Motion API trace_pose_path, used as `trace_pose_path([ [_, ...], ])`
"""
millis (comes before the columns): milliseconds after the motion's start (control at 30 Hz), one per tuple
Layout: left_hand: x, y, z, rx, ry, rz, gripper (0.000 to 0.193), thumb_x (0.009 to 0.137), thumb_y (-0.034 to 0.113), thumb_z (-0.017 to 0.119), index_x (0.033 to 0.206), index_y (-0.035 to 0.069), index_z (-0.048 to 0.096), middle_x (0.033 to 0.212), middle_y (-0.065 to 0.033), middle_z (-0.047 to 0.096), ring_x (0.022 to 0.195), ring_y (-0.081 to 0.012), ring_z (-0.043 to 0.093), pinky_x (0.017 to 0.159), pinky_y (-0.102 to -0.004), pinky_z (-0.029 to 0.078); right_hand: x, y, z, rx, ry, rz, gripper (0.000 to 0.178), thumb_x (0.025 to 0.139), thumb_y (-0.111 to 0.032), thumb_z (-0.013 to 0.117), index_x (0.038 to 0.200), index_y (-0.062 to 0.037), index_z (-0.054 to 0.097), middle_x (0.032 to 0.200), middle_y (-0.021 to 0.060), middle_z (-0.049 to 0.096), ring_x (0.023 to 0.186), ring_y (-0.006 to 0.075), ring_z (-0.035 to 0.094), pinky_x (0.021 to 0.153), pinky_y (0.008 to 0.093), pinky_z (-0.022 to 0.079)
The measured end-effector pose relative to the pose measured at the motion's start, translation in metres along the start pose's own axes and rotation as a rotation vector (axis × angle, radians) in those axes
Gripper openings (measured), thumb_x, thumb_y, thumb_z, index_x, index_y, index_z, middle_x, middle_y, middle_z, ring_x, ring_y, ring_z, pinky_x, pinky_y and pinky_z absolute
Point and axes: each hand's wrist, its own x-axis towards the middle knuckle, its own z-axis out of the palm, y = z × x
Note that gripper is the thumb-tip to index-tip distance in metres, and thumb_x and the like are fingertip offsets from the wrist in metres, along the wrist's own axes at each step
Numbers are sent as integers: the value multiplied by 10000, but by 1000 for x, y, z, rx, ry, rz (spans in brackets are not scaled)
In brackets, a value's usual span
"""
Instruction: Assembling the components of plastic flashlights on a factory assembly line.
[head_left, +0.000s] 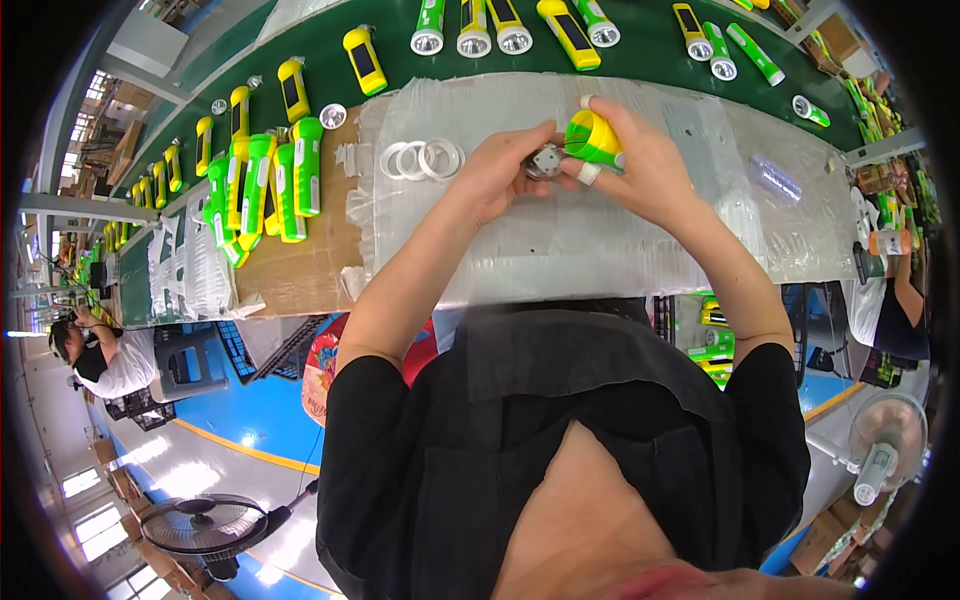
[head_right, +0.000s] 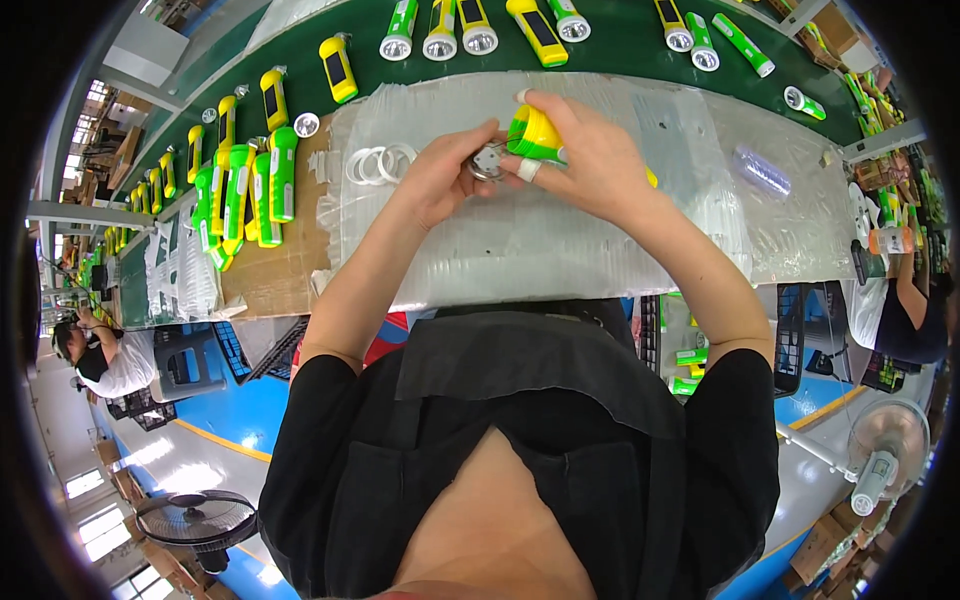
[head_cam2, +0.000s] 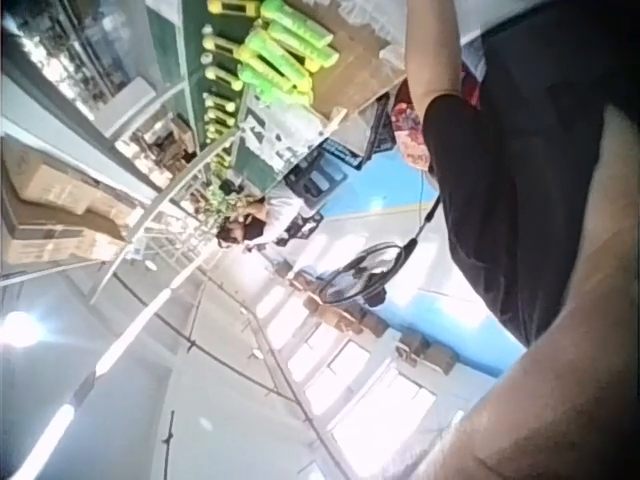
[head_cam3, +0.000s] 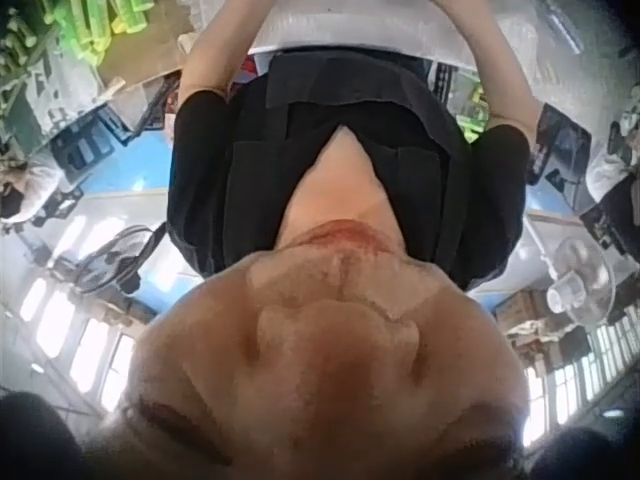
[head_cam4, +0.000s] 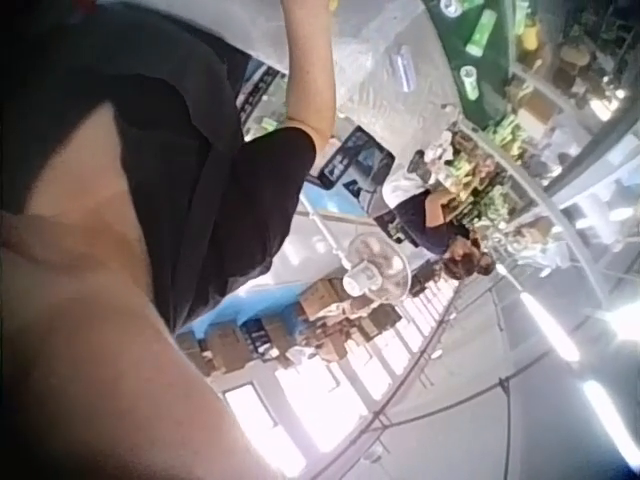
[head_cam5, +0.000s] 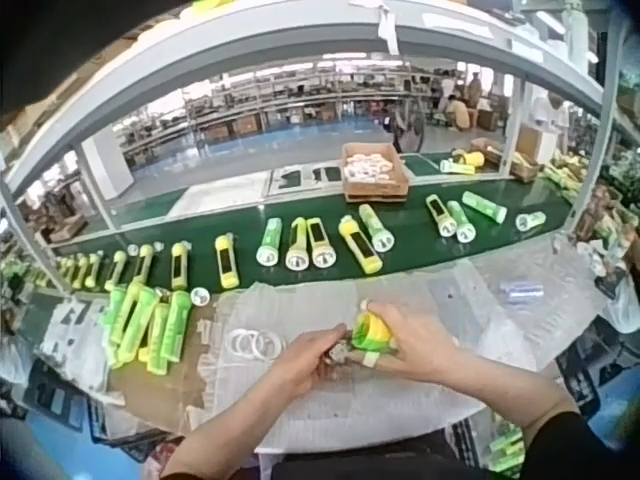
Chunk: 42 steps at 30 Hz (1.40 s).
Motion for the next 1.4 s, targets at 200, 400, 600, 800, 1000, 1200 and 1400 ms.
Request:
trace_pose_path([
  [200, -38, -12, 17, 671, 345, 814, 358, 1013, 296, 424, 1018, 37, 670, 931, -70, 609, 859, -183, 558, 746, -313, 435, -26, -47, 22, 916, -277, 400, 600, 906, -410, 653, 1328, -52, 423, 1078, 137, 581, 876, 203, 618, 757, 345, 511],
  [400, -43, -24, 25, 1025, 212, 1029, 380, 1014, 273, 364, 1040, 44, 667, 1078, -118, 620, 1013, -289, 555, 930, -418, 364, -46, -63, 40, 1493, -245, 546, 445, 987, -355, 542, 1321, -91, 415, 997, 83, 558, 817, 164, 584, 697, 315, 500],
  [600, -19, -37, 37, 738, 106, 925, 350, 997, 217, 371, 1143, 20, 622, 1155, -141, 611, 1077, -330, 552, 958, -403, 402, -60, -52, 24, 1575, -78, 659, 429, 986, -312, 543, 1335, -98, 415, 1003, 91, 567, 794, 180, 600, 682, 321, 502],
  [800, 54, -72, 4, 1261, 374, 889, 532, 820, 349, 722, 1226, 33, 589, 1216, -151, 587, 1136, -342, 527, 951, -438, 419, -82, -35, 8, 1444, 105, 726, 451, 977, -385, 496, 1305, -78, 462, 875, 120, 590, 727, 189, 580, 649, 324, 478],
  [1000, 62, -74, -6, 1340, 203, 772, 488, 807, 315, 739, 1216, 78, 617, 1148, -144, 581, 1105, -307, 521, 921, -418, 426, -87, -28, 6, 1457, 114, 697, 451, 968, -370, 513, 1302, -71, 462, 870, 130, 591, 719, 190, 580, 641, 321, 477],
  [1200, 8, -38, 39, 964, 144, 874, 392, 883, 255, 659, 1245, 106, 631, 1126, -134, 556, 1051, -285, 510, 883, -379, 430, -81, -28, 4, 1500, 41, 670, 411, 964, -299, 571, 1281, -61, 466, 899, 108, 601, 759, 175, 604, 660, 315, 501],
  [1400, -19, -38, 36, 988, 28, 895, 404, 1009, 271, 403, 1290, 59, 602, 1209, -141, 508, 1119, -259, 480, 910, -349, 423, -64, -39, 15, 1468, -74, 585, 444, 957, -327, 589, 1267, -33, 469, 942, 94, 594, 769, 171, 609, 662, 301, 507],
])
